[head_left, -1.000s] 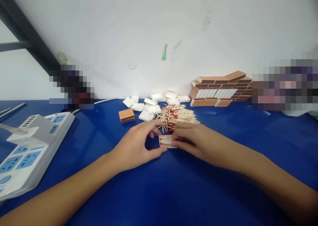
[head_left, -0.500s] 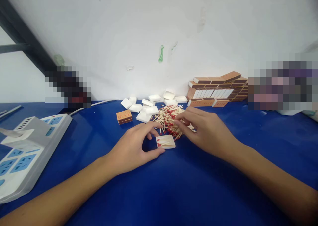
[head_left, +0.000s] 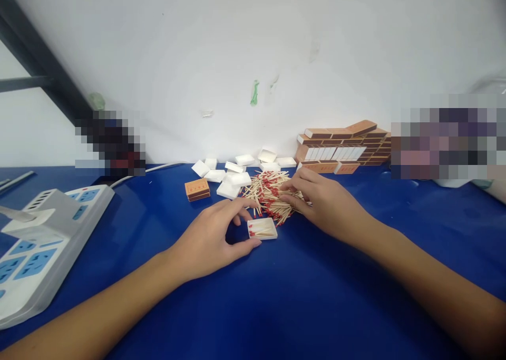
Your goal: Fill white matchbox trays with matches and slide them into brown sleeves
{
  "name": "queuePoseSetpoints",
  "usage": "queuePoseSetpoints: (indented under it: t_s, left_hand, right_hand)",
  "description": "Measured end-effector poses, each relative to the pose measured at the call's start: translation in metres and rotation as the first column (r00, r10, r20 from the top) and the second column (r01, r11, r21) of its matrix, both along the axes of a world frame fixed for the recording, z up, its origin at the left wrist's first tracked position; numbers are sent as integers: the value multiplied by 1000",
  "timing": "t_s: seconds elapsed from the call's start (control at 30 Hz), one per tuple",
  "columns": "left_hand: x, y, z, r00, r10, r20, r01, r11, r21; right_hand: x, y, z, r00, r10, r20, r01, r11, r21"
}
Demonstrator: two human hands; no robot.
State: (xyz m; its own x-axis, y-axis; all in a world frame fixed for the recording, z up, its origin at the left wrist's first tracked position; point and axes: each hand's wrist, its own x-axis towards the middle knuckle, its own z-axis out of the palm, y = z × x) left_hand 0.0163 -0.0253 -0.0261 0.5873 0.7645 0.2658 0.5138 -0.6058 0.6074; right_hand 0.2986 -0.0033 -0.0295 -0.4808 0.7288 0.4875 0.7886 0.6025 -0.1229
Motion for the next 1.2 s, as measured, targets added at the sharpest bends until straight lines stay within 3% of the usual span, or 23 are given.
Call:
queuePoseSetpoints:
  t_s: [0.33, 1.03, 1.2]
  left_hand:
    - [-1, -1, 0, 1000, 3, -24, -4, 1000, -21]
    - [-1, -1, 1, 1000, -1, -24, 0, 1000, -24]
    - [-1, -1, 1, 999, 2, -40, -3, 1000, -24]
  right_hand:
    - [1, 1, 0, 1000, 4, 18, -4, 1000, -15]
    - [-4, 0, 0, 993, 18, 113, -38, 984, 174]
    - [-2, 3, 0, 994, 27, 105, -44, 985, 166]
